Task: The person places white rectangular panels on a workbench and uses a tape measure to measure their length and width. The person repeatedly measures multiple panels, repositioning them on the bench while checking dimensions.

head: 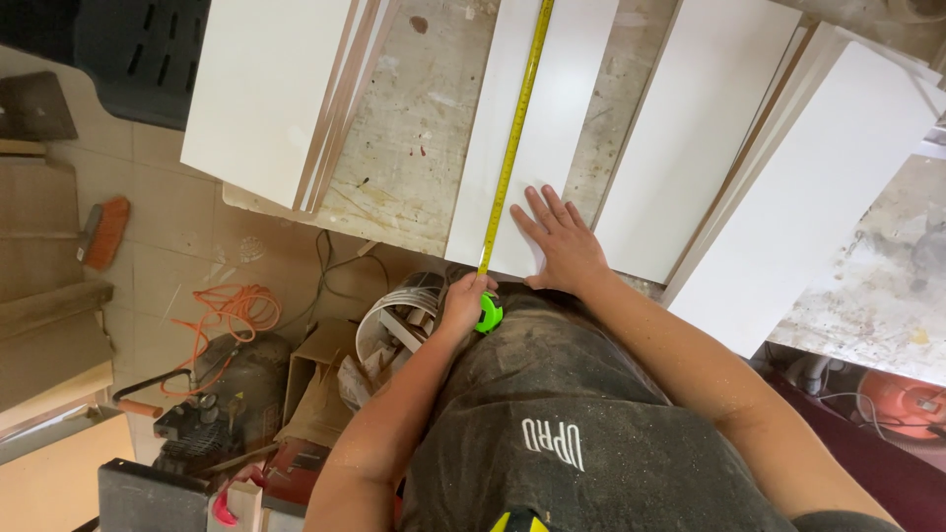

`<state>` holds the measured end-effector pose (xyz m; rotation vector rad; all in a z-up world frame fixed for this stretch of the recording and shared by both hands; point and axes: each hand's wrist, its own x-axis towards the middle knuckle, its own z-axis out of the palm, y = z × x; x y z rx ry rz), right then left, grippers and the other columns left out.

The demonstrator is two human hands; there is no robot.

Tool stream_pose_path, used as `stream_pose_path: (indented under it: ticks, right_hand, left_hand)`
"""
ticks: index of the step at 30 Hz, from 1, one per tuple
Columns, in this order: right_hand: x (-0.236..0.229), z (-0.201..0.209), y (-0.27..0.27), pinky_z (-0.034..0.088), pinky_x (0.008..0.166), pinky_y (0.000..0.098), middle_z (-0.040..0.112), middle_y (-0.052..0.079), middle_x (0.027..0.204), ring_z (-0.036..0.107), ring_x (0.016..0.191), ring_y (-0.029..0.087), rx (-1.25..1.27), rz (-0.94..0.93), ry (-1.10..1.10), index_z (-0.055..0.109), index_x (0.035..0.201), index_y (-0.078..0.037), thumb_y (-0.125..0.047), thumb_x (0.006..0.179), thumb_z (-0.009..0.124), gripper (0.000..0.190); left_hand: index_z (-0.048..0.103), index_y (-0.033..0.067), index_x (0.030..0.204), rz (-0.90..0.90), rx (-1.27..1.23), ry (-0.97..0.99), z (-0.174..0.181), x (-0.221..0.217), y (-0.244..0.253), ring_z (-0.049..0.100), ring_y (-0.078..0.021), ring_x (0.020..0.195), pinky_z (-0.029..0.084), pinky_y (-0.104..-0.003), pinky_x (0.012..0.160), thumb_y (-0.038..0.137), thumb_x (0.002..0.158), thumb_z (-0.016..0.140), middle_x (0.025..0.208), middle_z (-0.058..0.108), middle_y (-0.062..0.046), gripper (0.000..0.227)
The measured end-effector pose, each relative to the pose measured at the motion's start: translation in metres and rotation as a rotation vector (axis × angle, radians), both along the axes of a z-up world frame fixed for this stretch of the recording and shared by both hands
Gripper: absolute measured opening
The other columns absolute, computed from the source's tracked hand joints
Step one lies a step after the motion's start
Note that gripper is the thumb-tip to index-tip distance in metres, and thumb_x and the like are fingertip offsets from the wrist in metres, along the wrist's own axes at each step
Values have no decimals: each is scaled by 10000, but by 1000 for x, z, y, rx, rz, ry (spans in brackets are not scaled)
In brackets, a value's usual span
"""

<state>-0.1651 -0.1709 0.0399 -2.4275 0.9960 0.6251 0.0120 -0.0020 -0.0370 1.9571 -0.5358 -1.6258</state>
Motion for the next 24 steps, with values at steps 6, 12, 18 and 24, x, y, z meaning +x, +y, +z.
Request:
stream_pose_path:
  ticks: [6,12,18,24]
  right_hand:
    - [-1,-1,-1,175,1325,480,32,29,1814,-12,1660,297,8,0,-7,123,1729,-341,-639,712,790,1252]
    - [-2,-3,0,178,1322,485,39,28,1814,-4,1661,298,5,-5,-15,133,1727,-345,-645,707,793,1251]
    - [-3,-6,0,176,1322,493,33,24,1816,-7,1663,297,7,-5,-15,127,1726,-350,-647,701,790,1257]
    - [-3,-5,0,171,1322,501,27,20,1816,-13,1663,293,15,-7,-12,118,1728,-350,-642,699,790,1263]
  left_hand:
    - [776,83,1043,1,7,19,-8,2,2,704,-242,910,538,-367,840,306,1145,468,940,796,-120,395]
    - [775,76,1043,7,13,28,-10,2,3,703,-232,895,542,-357,832,300,1147,467,929,794,-117,395]
    - [776,76,1042,3,28,35,-3,5,0,702,-232,896,540,-356,833,300,1143,470,929,791,-114,393]
    - [782,80,1051,-7,29,22,-6,6,1,704,-244,915,543,-370,846,313,1146,472,957,791,-127,399]
